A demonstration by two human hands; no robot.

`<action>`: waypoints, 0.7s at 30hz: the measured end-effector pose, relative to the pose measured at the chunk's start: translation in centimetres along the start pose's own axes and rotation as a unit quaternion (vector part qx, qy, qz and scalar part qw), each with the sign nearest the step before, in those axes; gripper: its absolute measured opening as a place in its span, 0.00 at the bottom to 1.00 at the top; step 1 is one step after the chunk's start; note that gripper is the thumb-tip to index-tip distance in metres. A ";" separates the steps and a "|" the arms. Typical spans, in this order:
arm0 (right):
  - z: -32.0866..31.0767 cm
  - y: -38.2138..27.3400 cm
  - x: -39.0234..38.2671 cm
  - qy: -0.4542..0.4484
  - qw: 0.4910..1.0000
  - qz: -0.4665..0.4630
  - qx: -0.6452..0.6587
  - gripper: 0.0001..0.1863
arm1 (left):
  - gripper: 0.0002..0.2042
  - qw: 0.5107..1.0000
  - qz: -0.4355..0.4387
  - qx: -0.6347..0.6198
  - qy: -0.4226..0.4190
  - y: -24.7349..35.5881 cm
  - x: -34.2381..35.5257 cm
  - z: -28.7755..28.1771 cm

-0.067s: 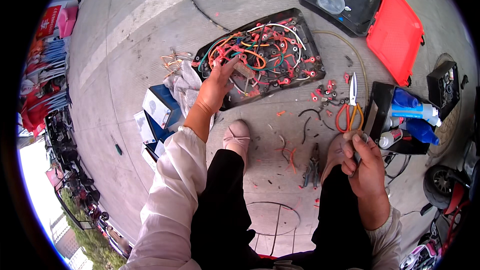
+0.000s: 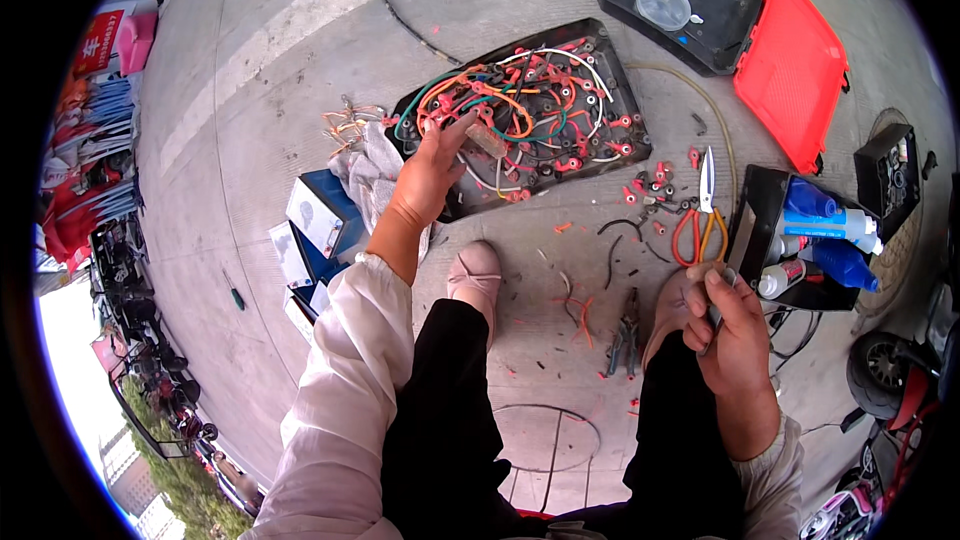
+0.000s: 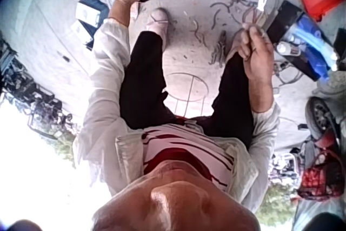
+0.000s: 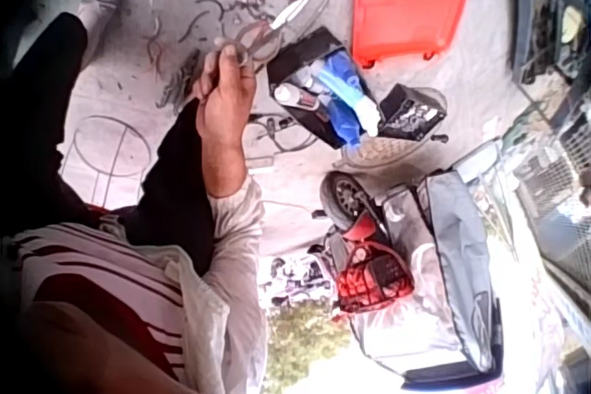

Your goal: The person sits on a low stool and works on a bundle of wires, using pliers and a knife to strip insulation and twist wire ends. They handle multiple colored wires, cut pieces, and prepare connections.

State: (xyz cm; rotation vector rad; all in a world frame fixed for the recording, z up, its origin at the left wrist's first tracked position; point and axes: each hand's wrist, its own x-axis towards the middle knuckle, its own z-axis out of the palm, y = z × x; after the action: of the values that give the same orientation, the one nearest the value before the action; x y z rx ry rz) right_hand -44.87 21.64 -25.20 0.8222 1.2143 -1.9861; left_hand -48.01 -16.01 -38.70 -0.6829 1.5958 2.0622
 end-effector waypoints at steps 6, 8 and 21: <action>0.2 0.1 0.0 -0.001 1.000 0.003 -0.003 0.10 | 0.22 0.839 0.127 0.482 0.218 0.5 -0.1 3.0; -0.2 0.2 0.1 0.000 1.000 -0.002 -0.002 0.10 | 0.22 0.901 0.077 0.408 0.125 0.7 -0.3 5.4; -0.3 0.3 0.1 0.004 1.000 0.005 -0.006 0.10 | 0.32 0.807 0.131 0.575 -0.041 -4.7 0.7 3.4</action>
State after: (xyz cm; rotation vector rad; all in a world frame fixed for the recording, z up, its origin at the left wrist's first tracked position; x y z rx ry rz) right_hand -44.67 21.83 -25.52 0.8286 1.2237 -1.9679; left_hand -46.00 -11.56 -41.94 0.0932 2.5027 0.8422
